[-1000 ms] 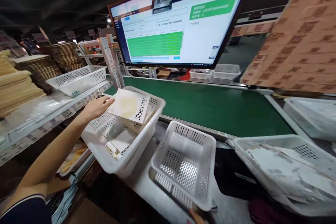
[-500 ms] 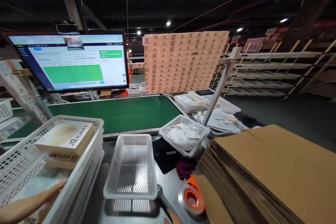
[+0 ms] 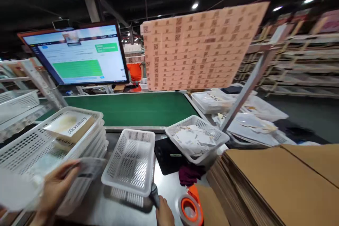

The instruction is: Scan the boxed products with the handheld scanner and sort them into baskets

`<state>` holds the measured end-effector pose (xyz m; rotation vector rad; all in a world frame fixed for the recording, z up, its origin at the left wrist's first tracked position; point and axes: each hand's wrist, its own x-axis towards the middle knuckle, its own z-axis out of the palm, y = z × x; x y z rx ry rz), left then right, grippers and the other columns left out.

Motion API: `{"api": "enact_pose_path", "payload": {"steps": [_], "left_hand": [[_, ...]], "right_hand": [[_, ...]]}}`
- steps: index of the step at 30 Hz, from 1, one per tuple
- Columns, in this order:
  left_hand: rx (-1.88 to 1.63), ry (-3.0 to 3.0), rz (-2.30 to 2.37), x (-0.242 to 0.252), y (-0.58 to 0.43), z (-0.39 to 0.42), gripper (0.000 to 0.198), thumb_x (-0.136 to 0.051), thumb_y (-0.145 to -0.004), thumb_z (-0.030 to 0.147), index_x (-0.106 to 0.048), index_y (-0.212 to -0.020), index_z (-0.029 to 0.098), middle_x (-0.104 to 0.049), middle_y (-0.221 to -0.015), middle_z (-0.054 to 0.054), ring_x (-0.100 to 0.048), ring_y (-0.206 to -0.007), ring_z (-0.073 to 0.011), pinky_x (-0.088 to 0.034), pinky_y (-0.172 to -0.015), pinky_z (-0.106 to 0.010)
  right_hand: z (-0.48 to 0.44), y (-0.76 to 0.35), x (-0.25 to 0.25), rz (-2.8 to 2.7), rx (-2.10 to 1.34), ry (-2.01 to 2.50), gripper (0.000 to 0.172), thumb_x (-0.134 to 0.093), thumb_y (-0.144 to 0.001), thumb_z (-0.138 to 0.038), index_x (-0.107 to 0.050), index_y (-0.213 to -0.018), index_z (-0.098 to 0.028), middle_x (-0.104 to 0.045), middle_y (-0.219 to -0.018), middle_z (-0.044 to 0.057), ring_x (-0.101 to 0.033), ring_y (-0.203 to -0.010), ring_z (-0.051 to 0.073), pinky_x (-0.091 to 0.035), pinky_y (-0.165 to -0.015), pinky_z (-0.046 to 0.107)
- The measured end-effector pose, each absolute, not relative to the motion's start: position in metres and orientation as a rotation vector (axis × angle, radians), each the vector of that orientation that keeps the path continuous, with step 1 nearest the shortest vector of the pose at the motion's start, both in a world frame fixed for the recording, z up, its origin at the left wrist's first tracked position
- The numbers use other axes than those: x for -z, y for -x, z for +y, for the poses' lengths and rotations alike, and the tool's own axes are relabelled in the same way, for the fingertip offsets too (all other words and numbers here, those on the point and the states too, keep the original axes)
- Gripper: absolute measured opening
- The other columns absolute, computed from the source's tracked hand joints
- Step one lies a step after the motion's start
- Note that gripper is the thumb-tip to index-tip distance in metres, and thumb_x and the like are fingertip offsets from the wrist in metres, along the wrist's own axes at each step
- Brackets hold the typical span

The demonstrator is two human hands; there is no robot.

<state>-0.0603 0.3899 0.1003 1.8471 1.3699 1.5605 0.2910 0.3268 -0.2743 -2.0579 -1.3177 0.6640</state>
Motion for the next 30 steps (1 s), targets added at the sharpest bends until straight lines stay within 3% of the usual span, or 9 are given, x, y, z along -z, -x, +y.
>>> {"api": "enact_pose_path", "payload": {"steps": [3,7,14,19,21,23,25,28,30], "left_hand": [[-1.26,-1.67,1.245,-0.064,-0.02,0.426,0.03,-0.079,-0.073,0.043,-0.085,-0.089,0.019,-0.084,-0.094,-0.01,-0.078,-0.093,-0.0296,-0.064,-0.087,-0.038],[-1.102,-1.272,1.412,-0.002,-0.068,0.485,0.029,-0.073,-0.071,0.033,-0.082,-0.092,0.015,-0.081,-0.093,-0.011,-0.072,-0.084,-0.0255,-0.057,-0.062,-0.03],[-0.909,-1.196,1.486,0.043,-0.066,0.505,0.04,-0.062,-0.085,0.028,-0.077,-0.119,0.015,-0.079,-0.11,-0.012,-0.07,-0.084,-0.0196,-0.053,-0.06,-0.025],[-0.794,-1.348,1.48,0.032,-0.065,0.517,0.049,-0.054,-0.093,0.031,-0.07,-0.134,0.009,-0.078,-0.124,-0.02,-0.076,-0.103,-0.0271,-0.062,-0.079,-0.035],[-0.781,-1.434,1.498,0.017,-0.061,0.505,0.053,-0.057,-0.091,0.027,-0.067,-0.139,0.007,-0.071,-0.14,-0.024,-0.068,-0.13,-0.0348,-0.058,-0.103,-0.047],[-0.758,-1.635,1.494,-0.013,-0.047,0.473,0.065,-0.068,-0.084,0.022,-0.063,-0.147,0.009,-0.056,-0.159,-0.024,-0.044,-0.155,-0.04,-0.036,-0.126,-0.059],[-0.63,-2.069,1.369,-0.062,-0.023,0.426,0.082,-0.078,-0.08,0.024,-0.053,-0.158,0.016,-0.041,-0.171,-0.019,-0.025,-0.164,-0.0406,-0.011,-0.134,-0.065],[-0.37,-2.772,0.954,-0.154,0.025,0.372,0.073,-0.064,-0.101,0.041,-0.036,-0.167,0.038,-0.045,-0.171,-0.004,-0.036,-0.161,-0.0302,-0.016,-0.136,-0.059],[-0.69,-3.017,1.062,-0.21,0.053,0.375,0.062,-0.06,-0.103,0.041,-0.044,-0.163,0.039,-0.057,-0.162,-0.004,-0.047,-0.154,-0.0285,-0.025,-0.135,-0.055]], "right_hand": [[0.311,-0.298,0.245,-1.503,-0.859,2.086,0.056,-0.047,-0.091,-0.006,-0.063,-0.144,-0.009,-0.073,-0.13,0.018,-0.07,-0.124,0.034,-0.055,-0.103,0.04],[0.261,-0.31,0.219,-1.588,-0.901,2.128,0.05,-0.05,-0.095,-0.02,-0.062,-0.143,-0.013,-0.071,-0.133,0.017,-0.069,-0.124,0.039,-0.053,-0.103,0.049],[0.247,-0.275,0.142,-1.457,-0.796,1.554,0.068,-0.052,-0.072,-0.022,-0.063,-0.139,-0.017,-0.068,-0.14,0.013,-0.065,-0.13,0.031,-0.051,-0.108,0.04],[0.301,-0.235,0.078,-1.534,-0.803,1.848,0.034,-0.061,-0.089,-0.026,-0.068,-0.122,-0.022,-0.077,-0.11,0.011,-0.073,-0.107,0.035,-0.05,-0.085,0.036],[0.31,-0.227,0.076,-1.552,-0.794,1.969,0.033,-0.061,-0.092,-0.027,-0.067,-0.124,-0.02,-0.077,-0.112,0.012,-0.073,-0.109,0.038,-0.049,-0.084,0.037],[0.312,-0.226,0.087,-1.551,-0.792,1.975,0.038,-0.059,-0.092,-0.027,-0.066,-0.129,-0.019,-0.077,-0.115,0.014,-0.072,-0.113,0.039,-0.049,-0.086,0.039],[0.31,-0.23,0.105,-1.518,-0.807,1.874,0.048,-0.057,-0.088,-0.03,-0.064,-0.134,-0.017,-0.076,-0.121,0.016,-0.07,-0.119,0.04,-0.051,-0.092,0.042],[0.312,-0.236,0.126,-1.407,-0.84,1.674,0.063,-0.054,-0.082,-0.04,-0.064,-0.139,-0.015,-0.073,-0.131,0.016,-0.067,-0.126,0.038,-0.051,-0.103,0.045],[0.316,-0.236,0.129,-1.36,-0.85,1.626,0.066,-0.052,-0.079,-0.045,-0.067,-0.136,-0.015,-0.075,-0.127,0.015,-0.069,-0.122,0.037,-0.052,-0.102,0.045]]}}
